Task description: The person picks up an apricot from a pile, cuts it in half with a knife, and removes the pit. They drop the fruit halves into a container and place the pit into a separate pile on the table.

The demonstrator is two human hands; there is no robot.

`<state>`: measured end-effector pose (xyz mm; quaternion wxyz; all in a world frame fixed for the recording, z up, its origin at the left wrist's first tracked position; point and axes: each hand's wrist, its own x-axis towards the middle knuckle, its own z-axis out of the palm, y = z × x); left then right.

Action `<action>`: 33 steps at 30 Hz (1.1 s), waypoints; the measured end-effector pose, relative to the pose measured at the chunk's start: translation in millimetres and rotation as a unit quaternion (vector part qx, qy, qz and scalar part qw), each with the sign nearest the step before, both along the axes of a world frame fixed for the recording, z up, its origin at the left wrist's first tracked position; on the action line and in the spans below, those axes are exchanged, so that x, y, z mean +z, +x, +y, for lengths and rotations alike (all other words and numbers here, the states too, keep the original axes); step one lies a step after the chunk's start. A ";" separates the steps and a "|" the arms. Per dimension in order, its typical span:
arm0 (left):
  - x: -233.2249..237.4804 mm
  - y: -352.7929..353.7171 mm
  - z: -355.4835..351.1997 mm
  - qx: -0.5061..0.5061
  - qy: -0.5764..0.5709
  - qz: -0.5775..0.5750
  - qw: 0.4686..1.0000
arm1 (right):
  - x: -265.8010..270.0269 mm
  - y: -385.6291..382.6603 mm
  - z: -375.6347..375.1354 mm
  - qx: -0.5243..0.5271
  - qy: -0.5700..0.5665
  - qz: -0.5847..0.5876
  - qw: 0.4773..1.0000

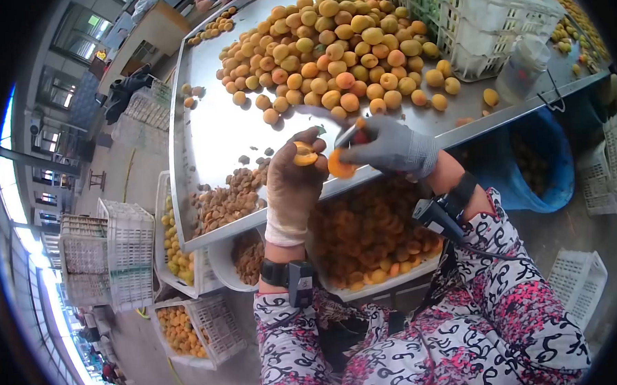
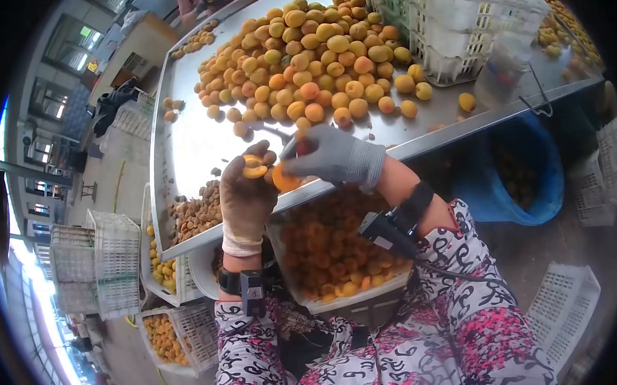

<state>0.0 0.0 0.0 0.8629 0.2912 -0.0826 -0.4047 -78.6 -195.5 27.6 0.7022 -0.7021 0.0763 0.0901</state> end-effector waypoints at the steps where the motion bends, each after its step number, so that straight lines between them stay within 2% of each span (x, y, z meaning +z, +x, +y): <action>1: 0.3 0.1 -0.2 0.003 -0.034 0.017 0.999 | -11.8 3.9 2.5 0.028 -0.045 -0.102 0.993; 2: 0.5 -0.1 -0.6 0.006 -0.069 0.034 0.997 | -21.9 5.3 1.7 0.055 -0.091 -0.202 0.974; 3: 6.1 1.5 2.0 0.006 -0.060 0.029 0.998 | -18.8 8.1 7.0 0.052 -0.082 -0.207 0.974; 5: 14.3 -5.4 -1.7 -0.001 -0.022 0.053 0.998 | 8.5 2.2 10.1 -0.020 0.011 -0.084 0.996; 6: 10.4 -6.8 -7.3 -0.004 -0.029 0.055 0.998 | 28.7 -5.6 4.3 -0.054 0.038 -0.055 0.996; 7: 7.8 -8.2 -10.6 -0.007 -0.015 0.056 0.998 | 25.9 -3.9 3.2 -0.058 0.035 -0.053 0.996; 9: 4.7 -15.1 -15.8 -0.018 0.005 0.063 0.998 | 19.3 1.6 3.7 -0.161 0.216 -0.164 0.949; 11: 4.1 -25.4 -23.4 -0.021 0.077 0.022 0.997 | 19.3 6.0 3.6 -0.188 0.252 -0.188 0.931; 13: 2.0 -34.6 -32.0 -0.042 0.080 0.041 0.995 | 17.6 8.1 2.5 -0.190 0.348 -0.236 0.887; 15: 4.9 -45.9 -39.9 -0.024 0.104 0.025 0.994 | 14.2 11.2 4.1 -0.211 0.353 -0.237 0.880; 18: -0.7 -49.8 -42.7 -0.043 0.096 0.027 0.994 | 17.9 7.9 9.3 -0.236 0.260 -0.235 0.906; 21: -0.2 -51.0 -44.5 -0.034 0.106 0.043 0.993 | 27.3 4.9 23.1 -0.252 0.221 -0.283 0.899; 22: 1.1 -50.5 -45.8 -0.026 0.108 0.045 0.993 | 22.9 7.1 21.8 -0.239 0.275 -0.280 0.888; 23: 3.7 -51.7 -48.7 -0.025 0.108 0.044 0.993 | 22.1 5.2 24.5 -0.238 0.276 -0.281 0.888; 25: 13.0 -56.6 -56.4 0.031 0.168 0.075 0.982 | 28.7 -1.7 33.4 -0.254 0.173 -0.311 0.900; 27: 7.4 -54.7 -56.4 0.032 0.165 0.090 0.982 | 20.3 2.4 37.8 -0.258 0.144 -0.333 0.895; 29: 1.8 -54.4 -52.0 0.032 0.162 0.105 0.981 | 20.7 -0.2 39.4 -0.246 0.210 -0.290 0.901; 30: 1.2 -55.6 -46.3 0.012 0.144 0.074 0.987 | 20.1 1.5 36.0 -0.245 0.211 -0.290 0.901; 32: 2.2 -56.4 -42.8 -0.005 0.126 0.041 0.991 | 16.8 9.5 21.4 -0.352 0.287 -0.111 0.884; 33: 5.3 -57.8 -44.6 -0.031 0.086 0.028 0.995 | 9.7 12.1 15.2 -0.350 0.287 -0.112 0.885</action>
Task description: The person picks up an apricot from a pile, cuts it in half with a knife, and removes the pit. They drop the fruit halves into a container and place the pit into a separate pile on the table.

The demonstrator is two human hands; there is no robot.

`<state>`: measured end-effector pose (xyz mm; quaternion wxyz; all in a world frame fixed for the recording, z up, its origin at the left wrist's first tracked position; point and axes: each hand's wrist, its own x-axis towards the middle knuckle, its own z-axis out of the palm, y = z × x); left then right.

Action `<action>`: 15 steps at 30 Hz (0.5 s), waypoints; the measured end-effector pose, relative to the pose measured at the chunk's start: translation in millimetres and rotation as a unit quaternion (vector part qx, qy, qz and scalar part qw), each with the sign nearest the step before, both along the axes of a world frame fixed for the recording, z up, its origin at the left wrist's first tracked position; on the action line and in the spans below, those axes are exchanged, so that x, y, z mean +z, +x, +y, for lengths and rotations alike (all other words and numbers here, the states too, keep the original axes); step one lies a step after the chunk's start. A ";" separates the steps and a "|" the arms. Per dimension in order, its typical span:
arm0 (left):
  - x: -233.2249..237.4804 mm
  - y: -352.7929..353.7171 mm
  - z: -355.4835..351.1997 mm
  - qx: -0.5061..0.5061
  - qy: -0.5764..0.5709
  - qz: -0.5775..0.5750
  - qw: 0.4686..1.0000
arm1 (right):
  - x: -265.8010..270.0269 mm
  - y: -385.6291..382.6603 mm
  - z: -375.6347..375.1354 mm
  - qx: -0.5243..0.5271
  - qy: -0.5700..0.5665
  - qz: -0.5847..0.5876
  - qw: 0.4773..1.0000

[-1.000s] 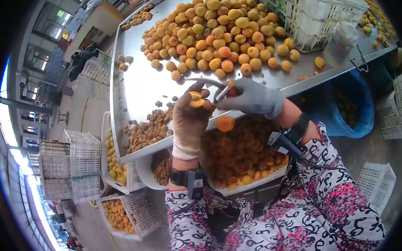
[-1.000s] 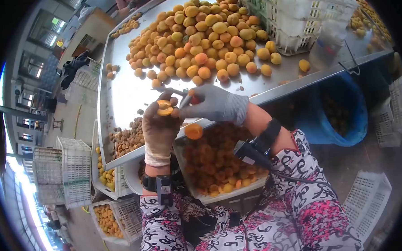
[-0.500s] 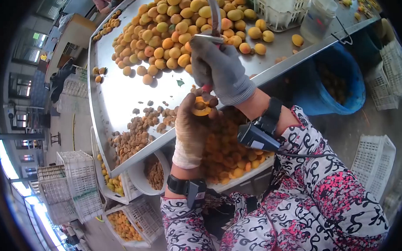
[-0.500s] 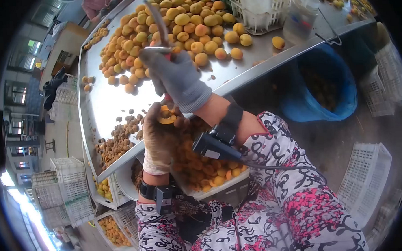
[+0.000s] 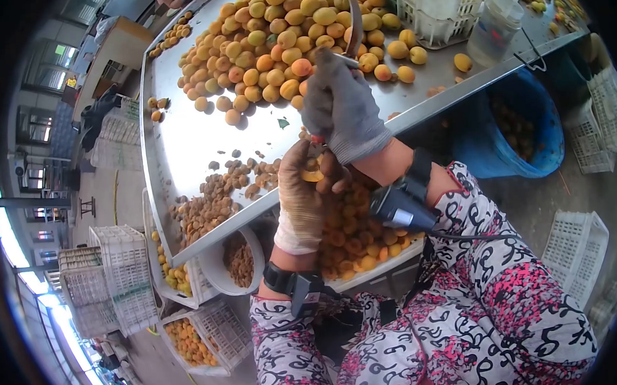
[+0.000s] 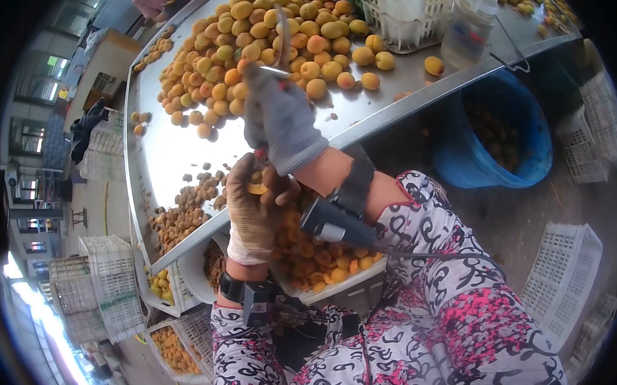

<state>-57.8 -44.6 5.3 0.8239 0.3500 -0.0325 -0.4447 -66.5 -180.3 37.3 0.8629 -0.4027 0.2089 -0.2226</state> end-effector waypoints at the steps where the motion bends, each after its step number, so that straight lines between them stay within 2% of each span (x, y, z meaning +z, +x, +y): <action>1: 2.0 -0.8 -1.1 -0.026 -0.041 -0.009 0.999 | -7.7 2.1 -4.9 0.053 0.084 -0.102 0.990; 2: -0.1 0.1 -0.9 -0.024 -0.041 -0.011 0.999 | -15.6 4.3 -7.1 0.105 0.166 -0.201 0.960; 3: -3.1 1.7 -1.3 -0.034 -0.062 0.033 0.997 | -8.2 11.3 1.4 0.028 0.199 -0.147 0.969; 4: -4.7 3.3 -1.5 -0.044 -0.084 0.078 0.993 | -8.8 12.3 -0.3 0.030 0.199 -0.148 0.968; 6: -2.7 4.8 -0.6 -0.047 -0.096 0.092 0.990 | -10.8 13.1 -6.1 0.067 0.261 -0.184 0.945; 8: 0.9 5.4 -1.8 -0.051 -0.110 0.106 0.987 | -10.9 14.1 -7.5 0.063 0.230 -0.173 0.955; 10: 2.4 5.9 -2.8 0.034 -0.019 0.124 0.991 | -7.9 14.5 -7.9 0.058 0.200 -0.164 0.964; 12: 6.5 13.5 -3.6 0.055 0.014 0.117 0.991 | -3.3 14.9 -9.8 -0.024 0.047 -0.151 0.987; 13: 7.9 17.0 -2.5 0.073 0.047 0.112 0.990 | 1.1 5.3 -20.6 0.063 -0.015 -0.158 0.985; 14: 7.5 20.7 1.3 0.074 0.046 0.111 0.990 | -4.6 11.4 -12.4 0.064 -0.016 -0.158 0.985; 15: 5.6 25.5 5.0 0.083 0.070 0.069 0.992 | -14.2 20.2 1.4 -0.001 -0.220 -0.172 0.960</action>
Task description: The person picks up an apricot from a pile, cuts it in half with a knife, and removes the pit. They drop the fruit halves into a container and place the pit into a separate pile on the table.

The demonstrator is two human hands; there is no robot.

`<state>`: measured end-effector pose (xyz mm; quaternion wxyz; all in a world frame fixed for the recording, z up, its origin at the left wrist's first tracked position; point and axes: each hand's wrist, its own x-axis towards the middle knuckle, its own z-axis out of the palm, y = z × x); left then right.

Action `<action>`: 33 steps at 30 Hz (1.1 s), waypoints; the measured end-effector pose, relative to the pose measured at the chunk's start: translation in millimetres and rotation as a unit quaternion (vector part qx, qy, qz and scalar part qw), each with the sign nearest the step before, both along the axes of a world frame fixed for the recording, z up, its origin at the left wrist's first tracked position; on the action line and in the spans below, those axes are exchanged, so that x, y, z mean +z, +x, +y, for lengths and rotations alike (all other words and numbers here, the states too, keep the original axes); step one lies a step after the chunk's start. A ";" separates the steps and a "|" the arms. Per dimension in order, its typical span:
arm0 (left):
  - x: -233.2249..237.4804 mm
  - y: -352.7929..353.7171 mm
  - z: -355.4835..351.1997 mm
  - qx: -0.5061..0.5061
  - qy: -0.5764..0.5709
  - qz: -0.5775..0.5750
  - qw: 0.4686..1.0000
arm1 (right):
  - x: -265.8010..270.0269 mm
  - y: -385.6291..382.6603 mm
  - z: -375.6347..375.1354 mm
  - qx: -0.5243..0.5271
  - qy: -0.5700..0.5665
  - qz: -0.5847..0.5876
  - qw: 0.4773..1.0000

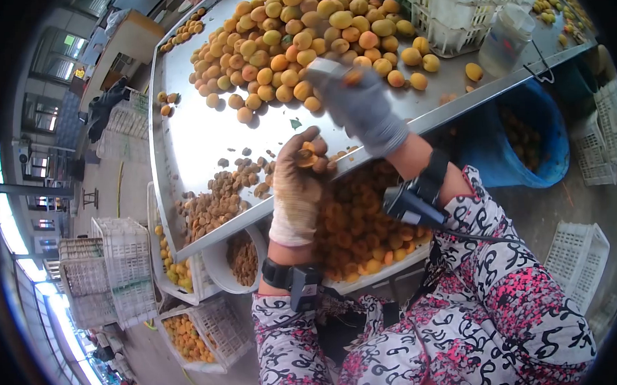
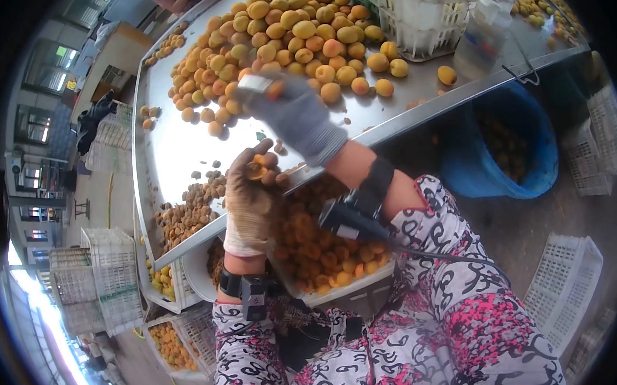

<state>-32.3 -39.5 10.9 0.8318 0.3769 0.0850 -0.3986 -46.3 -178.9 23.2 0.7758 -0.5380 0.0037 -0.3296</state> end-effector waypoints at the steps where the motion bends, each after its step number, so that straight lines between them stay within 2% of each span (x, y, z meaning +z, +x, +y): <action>1: -1.8 4.1 1.6 0.003 0.027 -0.040 0.999 | -1.4 1.2 8.1 -0.097 -0.190 -0.031 0.977; 2: -3.3 7.7 0.5 0.075 0.082 0.009 0.994 | -3.4 -4.7 8.4 0.016 -0.264 0.114 0.958; 3: -24.4 20.8 11.7 0.031 -0.055 -0.036 0.997 | -2.1 -12.5 10.9 0.127 -0.325 0.256 0.901; 5: -5.5 15.7 6.5 0.055 -0.009 -0.045 0.997 | 1.4 -18.2 24.3 0.111 -0.434 0.303 0.841; 6: -9.5 14.9 10.7 0.054 -0.011 -0.046 0.997 | -7.9 -16.1 28.8 0.126 -0.441 0.290 0.840; 7: -16.1 14.9 17.3 0.040 0.070 -0.181 0.980 | -12.2 -17.1 31.6 0.125 -0.442 0.289 0.840; 8: -21.5 15.6 21.1 0.026 0.150 -0.311 0.938 | -16.6 -18.6 34.4 0.091 -0.446 0.260 0.852; 9: -16.2 11.8 16.6 0.026 0.149 -0.311 0.938 | -17.8 -19.4 35.7 0.057 -0.449 0.230 0.862; 10: -6.7 4.4 9.3 0.071 0.115 -0.283 0.950 | -16.8 -19.1 35.0 0.057 -0.449 0.230 0.861; 11: -1.5 1.0 6.4 0.117 0.082 -0.253 0.957 | -15.9 -18.4 33.2 0.138 -0.240 0.224 0.934; 12: -3.6 8.0 13.9 0.118 0.084 -0.252 0.957 | -14.1 -18.1 30.4 0.212 -0.017 0.207 0.955; 13: -6.3 20.1 26.1 0.075 0.048 -0.193 0.977 | 12.4 -23.3 18.2 0.203 -0.003 0.291 0.935; 14: -9.9 26.8 34.5 0.032 0.011 -0.134 0.990 | 4.9 -18.3 12.1 0.175 -0.056 0.269 0.945; 15: -6.0 24.2 35.2 0.035 0.011 -0.133 0.990 | -4.9 -12.1 7.0 0.147 -0.109 0.245 0.952; 16: 2.6 19.5 34.2 0.037 0.050 -0.165 0.984 | -10.4 -8.0 1.6 0.149 -0.108 0.244 0.952; 18: 13.0 14.7 35.1 0.012 0.115 -0.203 0.972 | -17.9 -3.1 -7.6 0.059 -0.288 0.293 0.910; 19: 18.0 10.6 36.7 0.012 0.115 -0.203 0.972 | -19.3 -0.9 -11.4 0.059 -0.287 0.293 0.910; 21: 24.9 -0.1 42.0 -0.115 0.169 -0.267 0.942 | -21.7 0.7 -15.8 0.049 -0.116 0.211 0.969; 22: 24.4 0.7 45.6 -0.194 0.202 -0.303 0.911 | 11.8 -13.6 -19.1 0.047 -0.110 0.282 0.952; 23: 23.0 -2.0 45.6 -0.193 0.202 -0.302 0.911 | 11.0 -13.8 -23.9 0.047 -0.110 0.282 0.952; 25: 18.2 -12.1 39.9 -0.356 0.231 -0.389 0.817 | 9.9 -12.7 -36.5 0.027 0.008 0.248 0.968; 26: 12.1 -16.1 37.5 -0.391 0.234 -0.447 0.770 | 8.5 -15.3 -39.0 0.023 0.046 0.195 0.980; 27: 9.4 -20.5 32.8 -0.423 0.236 -0.502 0.716 | 10.1 -17.3 -40.0 0.023 0.046 0.194 0.980; 28: 9.0 -25.7 27.5 -0.424 0.285 -0.588 0.626 | 12.8 -19.2 -41.3 0.007 0.058 0.190 0.980; 29: 12.3 -31.7 25.0 -0.397 0.292 -0.626 0.604 | 14.8 -20.5 -42.9 -0.008 0.070 0.185 0.980; 31: 36.0 -34.8 9.9 -0.368 0.265 -0.585 0.673 | 16.4 -23.8 -46.1 -0.007 0.080 0.175 0.981; 32: 34.5 -30.8 0.6 -0.367 0.267 -0.586 0.671 | 18.0 -25.5 -47.4 -0.007 0.086 0.182 0.979; 33: 29.6 -24.2 -11.0 -0.314 0.268 -0.641 0.647 | 19.8 -26.3 -48.6 -0.008 0.090 0.189 0.978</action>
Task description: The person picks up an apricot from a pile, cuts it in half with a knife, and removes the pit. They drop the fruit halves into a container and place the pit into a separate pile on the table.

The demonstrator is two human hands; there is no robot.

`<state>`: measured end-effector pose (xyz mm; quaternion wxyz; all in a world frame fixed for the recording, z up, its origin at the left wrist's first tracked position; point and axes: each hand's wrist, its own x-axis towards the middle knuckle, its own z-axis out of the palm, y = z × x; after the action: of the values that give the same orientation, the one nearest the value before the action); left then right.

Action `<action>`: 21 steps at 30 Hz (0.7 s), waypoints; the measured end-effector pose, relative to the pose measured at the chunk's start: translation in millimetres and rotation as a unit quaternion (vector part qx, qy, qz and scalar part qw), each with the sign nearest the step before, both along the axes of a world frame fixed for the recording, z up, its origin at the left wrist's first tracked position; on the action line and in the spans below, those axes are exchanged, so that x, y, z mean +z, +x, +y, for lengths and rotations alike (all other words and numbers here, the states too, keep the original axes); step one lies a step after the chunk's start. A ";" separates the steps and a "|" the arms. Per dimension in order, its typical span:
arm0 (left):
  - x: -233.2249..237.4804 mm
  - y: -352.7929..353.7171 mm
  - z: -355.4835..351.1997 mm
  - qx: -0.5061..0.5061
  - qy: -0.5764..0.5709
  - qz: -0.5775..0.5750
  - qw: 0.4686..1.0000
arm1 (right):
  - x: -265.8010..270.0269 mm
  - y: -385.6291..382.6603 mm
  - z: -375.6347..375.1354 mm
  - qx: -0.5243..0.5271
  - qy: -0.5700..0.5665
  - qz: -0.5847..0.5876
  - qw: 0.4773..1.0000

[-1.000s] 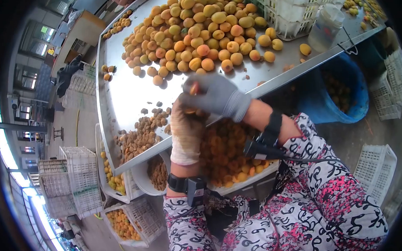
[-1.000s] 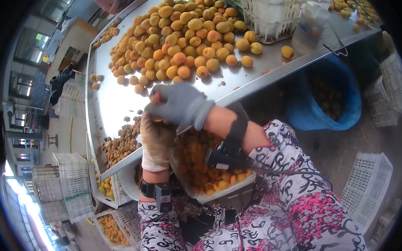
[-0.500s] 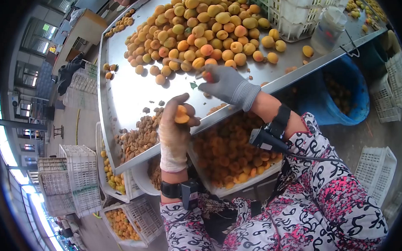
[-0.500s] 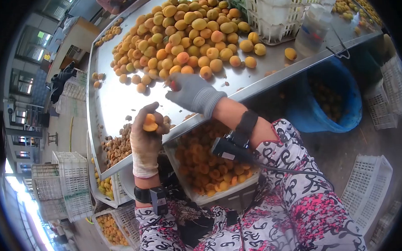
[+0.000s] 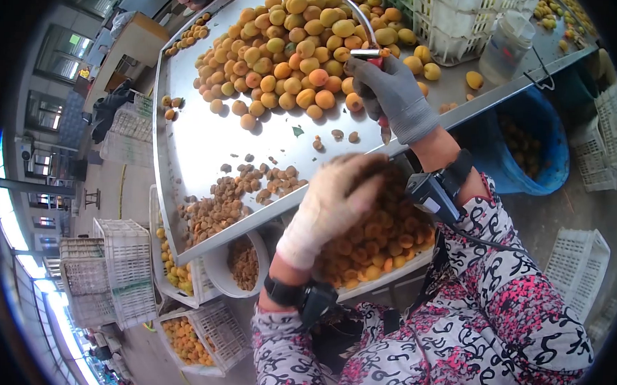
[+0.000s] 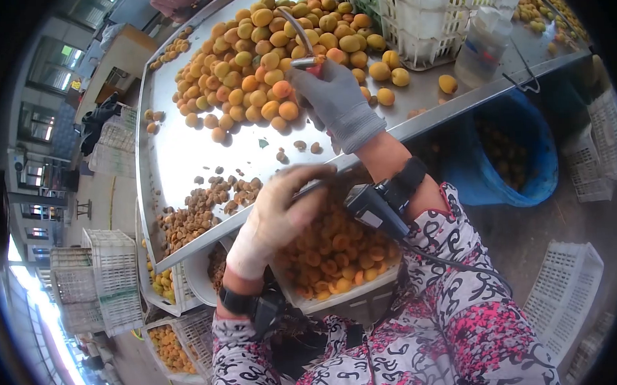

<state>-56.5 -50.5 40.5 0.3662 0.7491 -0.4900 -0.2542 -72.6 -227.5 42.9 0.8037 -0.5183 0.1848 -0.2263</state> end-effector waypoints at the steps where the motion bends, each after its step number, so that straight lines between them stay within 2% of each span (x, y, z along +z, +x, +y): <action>1: -6.5 7.4 -11.8 0.012 -0.045 -0.066 0.997 | 1.5 0.1 -1.8 0.000 -0.001 -0.001 1.000; 5: -64.1 40.8 -45.7 0.052 -0.048 0.010 0.997 | 6.2 -4.1 -16.7 -0.047 0.026 -0.032 0.998; 7: -66.5 50.1 -44.7 0.030 0.059 -0.069 0.995 | 9.2 -9.1 -25.0 -0.054 0.024 -0.045 0.997; 8: -65.0 54.5 -37.7 0.027 0.063 -0.071 0.995 | 10.0 -10.6 -26.3 -0.056 0.028 -0.046 0.997; 10: -50.7 64.6 -12.8 0.030 0.155 -0.128 0.979 | 12.1 -12.2 -27.9 -0.071 0.058 -0.046 0.995; 12: -35.1 82.5 16.5 0.158 0.314 -0.068 0.934 | 10.6 -13.5 -30.9 -0.063 0.069 -0.052 0.994; 14: -32.8 96.0 39.9 0.299 0.268 -0.040 0.915 | 10.5 -15.8 -31.5 -0.055 0.079 -0.056 0.994; 15: -29.2 104.8 36.8 0.330 0.208 -0.043 0.920 | 11.5 -16.4 -30.1 -0.059 0.083 -0.056 0.993; 16: -16.5 101.8 28.1 0.348 0.189 -0.041 0.917 | 10.2 -13.9 -27.4 -0.060 0.088 -0.056 0.993; 18: -54.7 129.6 17.8 0.287 0.001 -0.074 0.955 | 7.8 -12.4 -26.6 -0.043 0.097 -0.053 0.993; 20: -52.4 127.3 -22.9 0.333 0.068 -0.023 0.940 | 5.0 -8.7 -26.4 -0.029 0.102 -0.049 0.993; 21: -55.9 128.0 -37.5 0.331 0.083 -0.063 0.938 | 3.4 -6.8 -24.7 -0.041 0.084 -0.037 0.995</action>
<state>71.5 -88.0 -15.5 0.3344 0.9113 -0.2133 -0.1103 -79.4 -252.2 46.3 0.8407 -0.4324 0.1939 -0.2620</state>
